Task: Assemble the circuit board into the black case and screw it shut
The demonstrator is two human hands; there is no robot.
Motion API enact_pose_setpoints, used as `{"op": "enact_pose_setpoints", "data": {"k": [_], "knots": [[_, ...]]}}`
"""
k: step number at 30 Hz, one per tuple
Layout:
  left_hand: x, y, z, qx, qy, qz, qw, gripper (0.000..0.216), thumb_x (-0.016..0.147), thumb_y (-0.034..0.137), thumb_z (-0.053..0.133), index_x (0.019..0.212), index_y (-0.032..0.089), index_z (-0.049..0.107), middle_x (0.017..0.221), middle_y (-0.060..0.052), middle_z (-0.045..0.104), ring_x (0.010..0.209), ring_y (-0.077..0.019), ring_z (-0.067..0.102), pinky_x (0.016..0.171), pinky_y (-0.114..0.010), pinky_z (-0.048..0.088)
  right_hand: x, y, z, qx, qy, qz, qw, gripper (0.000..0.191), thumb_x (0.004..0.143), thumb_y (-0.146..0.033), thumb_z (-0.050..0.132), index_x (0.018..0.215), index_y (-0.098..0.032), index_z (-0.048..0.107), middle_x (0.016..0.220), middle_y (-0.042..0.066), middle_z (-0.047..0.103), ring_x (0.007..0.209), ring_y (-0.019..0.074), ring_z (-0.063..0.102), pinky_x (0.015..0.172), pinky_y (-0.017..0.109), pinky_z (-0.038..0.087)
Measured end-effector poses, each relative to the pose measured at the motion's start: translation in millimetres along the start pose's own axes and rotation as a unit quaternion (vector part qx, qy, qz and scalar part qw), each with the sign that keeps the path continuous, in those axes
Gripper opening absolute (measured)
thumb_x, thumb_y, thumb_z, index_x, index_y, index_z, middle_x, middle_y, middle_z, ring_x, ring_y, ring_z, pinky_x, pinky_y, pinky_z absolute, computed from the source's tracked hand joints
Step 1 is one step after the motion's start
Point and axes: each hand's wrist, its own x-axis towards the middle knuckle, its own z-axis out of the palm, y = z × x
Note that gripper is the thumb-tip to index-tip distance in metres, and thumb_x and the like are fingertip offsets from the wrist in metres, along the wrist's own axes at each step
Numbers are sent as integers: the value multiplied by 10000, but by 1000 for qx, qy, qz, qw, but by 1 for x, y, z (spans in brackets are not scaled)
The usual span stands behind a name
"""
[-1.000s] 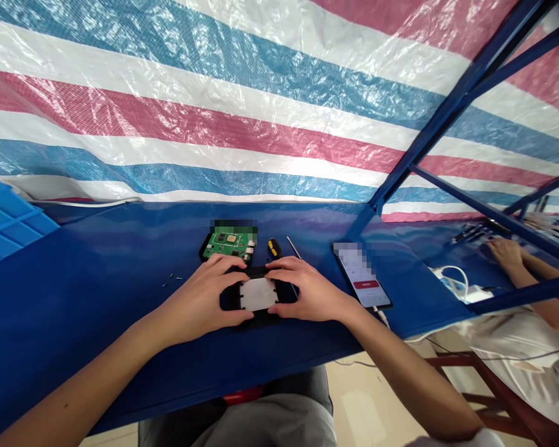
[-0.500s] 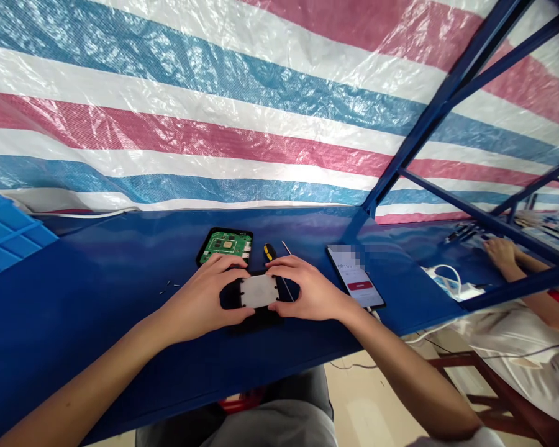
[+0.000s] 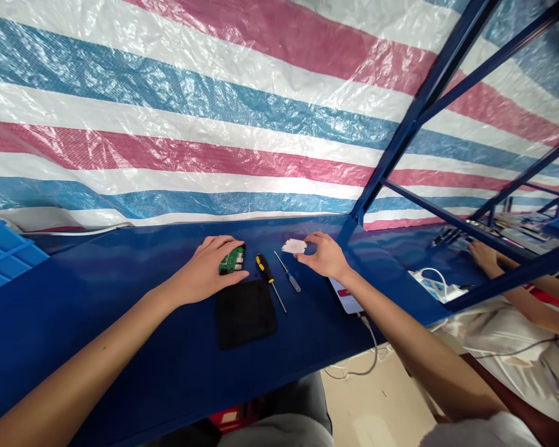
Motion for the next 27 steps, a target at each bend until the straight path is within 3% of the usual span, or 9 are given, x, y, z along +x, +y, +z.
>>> {"op": "enact_pose_setpoints", "data": {"k": [4, 9, 14, 18, 20, 23, 27], "knots": [[-19, -29, -9, 10, 37, -41, 998, 637, 879, 652, 522, 1365, 241, 515, 1354, -87, 546, 1251, -322, 438, 1057, -480, 380, 6, 4, 16, -38, -14, 47, 998, 366, 807, -493, 660, 939, -154, 694, 1124, 138, 677, 1087, 336, 623, 837, 393, 516], [-36, -53, -14, 26, 58, -69, 996, 648, 866, 675, 512, 1335, 228, 535, 1322, -87, 578, 1234, -321, 456, 1054, -480, 382, 9, 4, 28, -57, -39, 44, 997, 369, 823, -495, 649, 924, -142, 692, 1127, 161, 664, 1099, 361, 609, 867, 424, 502], [-45, -65, -20, 36, 12, -117, 992, 805, 812, 733, 533, 1422, 212, 468, 1404, -103, 533, 1314, -347, 412, 1086, -480, 364, 10, 6, 22, -57, -32, 21, 998, 428, 850, -514, 635, 996, -116, 694, 1126, 199, 657, 1118, 398, 586, 903, 494, 488], [-45, -76, -30, 55, -33, -128, 990, 997, 715, 774, 597, 1487, 173, 403, 1508, -132, 448, 1410, -375, 334, 1163, -488, 262, 6, -18, 16, -27, -6, -32, 999, 448, 945, -459, 519, 1224, -123, 620, 1222, 156, 644, 1200, 312, 556, 1023, 442, 448], [-40, -81, -34, 57, -65, -129, 988, 1088, 668, 778, 632, 1518, 158, 355, 1550, -146, 399, 1444, -391, 284, 1183, -507, 216, 5, -39, 15, -5, -18, -76, 997, 506, 923, -515, 543, 1273, -155, 601, 1284, 117, 631, 1230, 272, 548, 1065, 394, 433], [-28, -86, -37, 49, -109, -136, 984, 1205, 595, 773, 686, 1555, 168, 281, 1591, -153, 334, 1463, -414, 238, 1165, -538, 251, 8, -73, 18, 38, -100, -142, 984, 797, 814, -699, 584, 1406, -171, 507, 1434, 122, 540, 1345, 320, 467, 1096, 457, 419], [-11, -87, -36, 38, -133, -130, 982, 1256, 515, 736, 749, 1559, 218, 281, 1594, -144, 338, 1459, -425, 257, 1123, -538, 333, 24, -102, 30, 65, -254, -145, 954, 1175, 629, -844, 630, 1519, -131, 348, 1579, 192, 333, 1464, 441, 265, 1165, 593, 286]]}}
